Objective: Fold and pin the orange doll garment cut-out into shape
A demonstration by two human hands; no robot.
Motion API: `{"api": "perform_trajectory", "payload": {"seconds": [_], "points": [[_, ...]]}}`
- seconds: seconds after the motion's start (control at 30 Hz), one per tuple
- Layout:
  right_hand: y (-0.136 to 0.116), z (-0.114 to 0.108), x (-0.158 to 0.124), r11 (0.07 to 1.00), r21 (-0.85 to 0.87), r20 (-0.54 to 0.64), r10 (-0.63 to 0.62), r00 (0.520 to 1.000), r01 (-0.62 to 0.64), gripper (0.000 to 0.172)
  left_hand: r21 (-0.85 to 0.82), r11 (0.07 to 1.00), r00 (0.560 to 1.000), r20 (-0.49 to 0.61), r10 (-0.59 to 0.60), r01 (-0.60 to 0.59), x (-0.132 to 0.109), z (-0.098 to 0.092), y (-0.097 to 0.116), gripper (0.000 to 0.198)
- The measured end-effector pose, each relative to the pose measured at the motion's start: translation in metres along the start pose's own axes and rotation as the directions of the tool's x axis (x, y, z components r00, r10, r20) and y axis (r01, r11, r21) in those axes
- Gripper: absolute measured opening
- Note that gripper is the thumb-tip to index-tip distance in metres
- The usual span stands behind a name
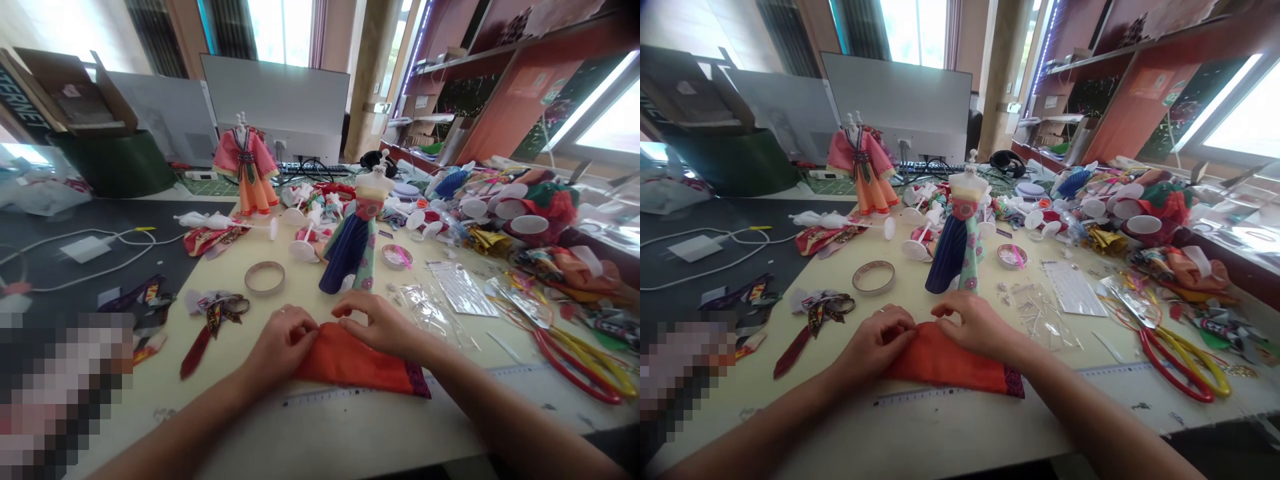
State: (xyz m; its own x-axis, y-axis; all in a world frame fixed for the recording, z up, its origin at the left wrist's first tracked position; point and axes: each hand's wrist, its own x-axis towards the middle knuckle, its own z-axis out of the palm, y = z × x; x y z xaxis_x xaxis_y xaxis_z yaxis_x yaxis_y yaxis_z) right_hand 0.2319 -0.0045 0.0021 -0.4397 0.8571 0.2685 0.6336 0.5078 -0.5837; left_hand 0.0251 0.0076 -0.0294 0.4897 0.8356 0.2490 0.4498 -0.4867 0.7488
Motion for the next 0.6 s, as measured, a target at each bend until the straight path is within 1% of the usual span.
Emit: {"api": "perform_trajectory", "payload": {"seconds": [0.1, 0.23, 0.33, 0.4, 0.47, 0.6], "points": [[0.004, 0.012, 0.003, 0.999, 0.035, 0.017, 0.03, 0.999, -0.031, 0.019, -0.012, 1.0, 1.0, 0.006, 0.001, -0.001, -0.001, 0.0, 0.001, 0.011], [0.005, 0.02, 0.003, 0.996, 0.077, 0.035, 0.041, 0.999, -0.043, 0.014, -0.024, 1.0, 1.0, 0.014, 0.004, -0.004, -0.001, 0.002, 0.002, 0.012], [0.004, 0.025, 0.001, 0.989, 0.103, 0.046, 0.105, 0.993, -0.11, 0.013, 0.017, 0.999, 0.999, 0.011, -0.039, 0.039, -0.003, 0.003, 0.003, 0.012], [0.003, 0.027, 0.0, 0.981, 0.091, 0.056, 0.164, 0.985, -0.169, 0.015, 0.074, 0.996, 0.998, 0.005, -0.06, 0.059, -0.004, 0.003, 0.003, 0.01], [0.002, 0.028, -0.001, 0.978, 0.055, 0.054, 0.2, 0.978, -0.202, 0.015, 0.136, 0.99, 0.999, 0.005, -0.048, 0.046, -0.006, 0.005, 0.003, 0.011], [0.0, 0.029, -0.003, 0.978, -0.037, 0.028, 0.209, 0.978, -0.208, 0.014, 0.2, 0.98, 1.0, 0.01, -0.002, 0.0, -0.007, 0.006, 0.002, 0.016]]}}
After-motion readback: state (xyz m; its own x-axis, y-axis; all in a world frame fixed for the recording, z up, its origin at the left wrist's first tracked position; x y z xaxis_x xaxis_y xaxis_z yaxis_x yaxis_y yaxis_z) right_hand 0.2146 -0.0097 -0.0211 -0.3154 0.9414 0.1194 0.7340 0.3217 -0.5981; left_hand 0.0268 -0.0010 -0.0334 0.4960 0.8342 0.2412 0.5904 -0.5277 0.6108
